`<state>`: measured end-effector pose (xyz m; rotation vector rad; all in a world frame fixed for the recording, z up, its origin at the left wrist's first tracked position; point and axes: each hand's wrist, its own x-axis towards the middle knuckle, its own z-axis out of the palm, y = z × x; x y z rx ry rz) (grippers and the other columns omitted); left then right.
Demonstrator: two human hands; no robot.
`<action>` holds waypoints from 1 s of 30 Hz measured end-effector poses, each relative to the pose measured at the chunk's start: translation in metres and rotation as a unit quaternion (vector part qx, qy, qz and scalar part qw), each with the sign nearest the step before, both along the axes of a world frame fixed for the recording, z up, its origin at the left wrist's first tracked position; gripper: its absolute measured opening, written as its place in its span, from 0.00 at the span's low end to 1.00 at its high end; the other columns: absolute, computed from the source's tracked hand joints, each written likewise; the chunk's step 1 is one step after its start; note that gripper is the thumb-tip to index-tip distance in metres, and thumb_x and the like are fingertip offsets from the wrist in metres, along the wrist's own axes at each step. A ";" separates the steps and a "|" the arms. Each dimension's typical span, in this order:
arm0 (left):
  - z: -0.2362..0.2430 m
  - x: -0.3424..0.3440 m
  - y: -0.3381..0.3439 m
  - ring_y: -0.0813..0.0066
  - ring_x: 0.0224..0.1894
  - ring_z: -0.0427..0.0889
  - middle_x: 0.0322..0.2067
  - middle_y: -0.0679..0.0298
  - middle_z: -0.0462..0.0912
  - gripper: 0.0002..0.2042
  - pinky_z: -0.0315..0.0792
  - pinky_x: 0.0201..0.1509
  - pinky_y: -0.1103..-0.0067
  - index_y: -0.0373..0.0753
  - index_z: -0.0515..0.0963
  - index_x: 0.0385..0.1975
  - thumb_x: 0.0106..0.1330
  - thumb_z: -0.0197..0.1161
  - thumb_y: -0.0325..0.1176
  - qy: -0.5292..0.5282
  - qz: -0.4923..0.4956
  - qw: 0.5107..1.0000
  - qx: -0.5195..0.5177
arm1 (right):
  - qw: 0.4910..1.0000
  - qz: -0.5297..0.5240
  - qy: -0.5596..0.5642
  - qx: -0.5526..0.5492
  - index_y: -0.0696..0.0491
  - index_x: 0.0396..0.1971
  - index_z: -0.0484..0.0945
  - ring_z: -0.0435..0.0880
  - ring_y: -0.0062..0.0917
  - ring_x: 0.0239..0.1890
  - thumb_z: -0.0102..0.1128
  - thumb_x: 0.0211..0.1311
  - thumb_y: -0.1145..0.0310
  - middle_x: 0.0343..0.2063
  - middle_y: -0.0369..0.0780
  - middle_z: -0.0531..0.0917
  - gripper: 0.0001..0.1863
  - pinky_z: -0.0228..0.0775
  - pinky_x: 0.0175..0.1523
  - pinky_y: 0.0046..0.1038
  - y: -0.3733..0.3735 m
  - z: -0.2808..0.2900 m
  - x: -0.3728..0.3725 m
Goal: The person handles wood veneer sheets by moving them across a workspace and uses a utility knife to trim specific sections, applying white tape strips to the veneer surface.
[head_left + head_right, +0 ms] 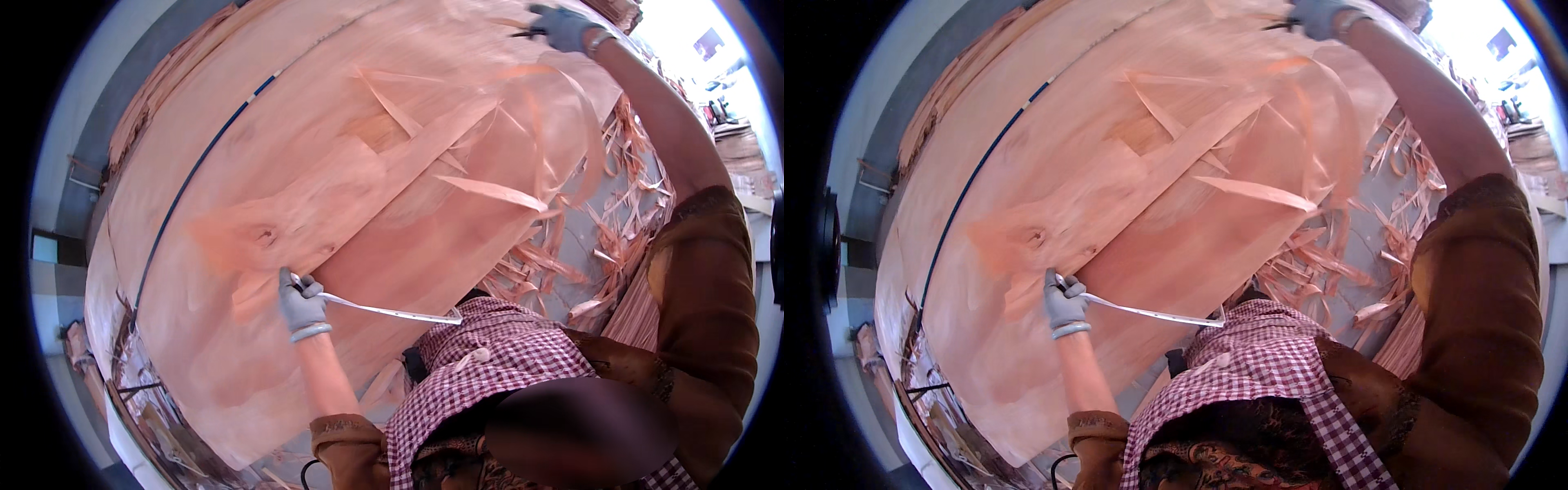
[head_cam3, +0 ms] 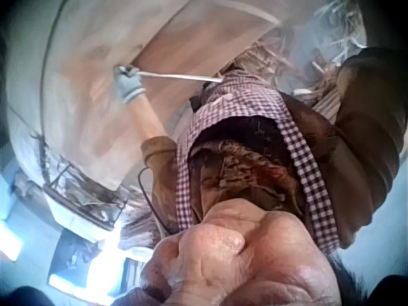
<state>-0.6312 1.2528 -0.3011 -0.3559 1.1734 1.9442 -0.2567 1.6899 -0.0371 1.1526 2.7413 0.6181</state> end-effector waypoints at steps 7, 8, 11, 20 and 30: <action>0.000 0.008 0.012 0.83 0.14 0.65 0.15 0.69 0.66 0.12 0.50 0.11 0.88 0.44 0.67 0.21 0.67 0.53 0.38 0.014 0.012 1.000 -0.015 | 0.956 -0.228 -0.149 0.112 0.57 0.37 0.80 0.81 0.38 0.43 0.52 0.51 0.75 0.38 0.48 0.82 0.13 0.72 0.49 0.34 0.046 0.044 0.101; 0.004 0.008 0.013 0.82 0.15 0.65 0.15 0.69 0.66 0.12 0.50 0.11 0.88 0.44 0.67 0.21 0.67 0.54 0.38 0.007 0.014 1.000 -0.006 | 0.974 -0.146 -0.128 0.116 0.56 0.41 0.79 0.80 0.39 0.43 0.49 0.53 0.76 0.38 0.47 0.81 0.15 0.71 0.48 0.35 0.042 0.042 0.089; 0.013 0.018 0.029 0.81 0.16 0.67 0.16 0.71 0.66 0.11 0.50 0.11 0.88 0.44 0.67 0.22 0.67 0.54 0.38 -0.009 0.012 1.000 0.016 | 0.960 0.162 0.173 -0.150 0.55 0.40 0.76 0.78 0.37 0.42 0.55 0.51 0.75 0.41 0.44 0.78 0.14 0.70 0.49 0.33 0.004 -0.023 0.028; 0.032 0.007 0.007 0.84 0.17 0.66 0.24 0.68 0.76 0.08 0.51 0.12 0.89 0.41 0.74 0.33 0.64 0.58 0.38 0.041 0.072 0.996 -0.018 | 0.924 0.237 0.141 -0.263 0.47 0.48 0.73 0.70 0.35 0.53 0.58 0.55 0.63 0.49 0.38 0.72 0.19 0.70 0.52 0.34 -0.134 -0.191 -0.126; 0.059 -0.042 0.002 0.87 0.18 0.67 0.31 0.65 0.81 0.06 0.53 0.11 0.90 0.41 0.74 0.34 0.64 0.55 0.35 0.172 0.061 0.982 -0.049 | 0.955 0.209 0.160 -0.134 0.51 0.35 0.74 0.75 0.34 0.45 0.54 0.55 0.67 0.41 0.38 0.74 0.09 0.73 0.44 0.35 -0.096 -0.146 -0.160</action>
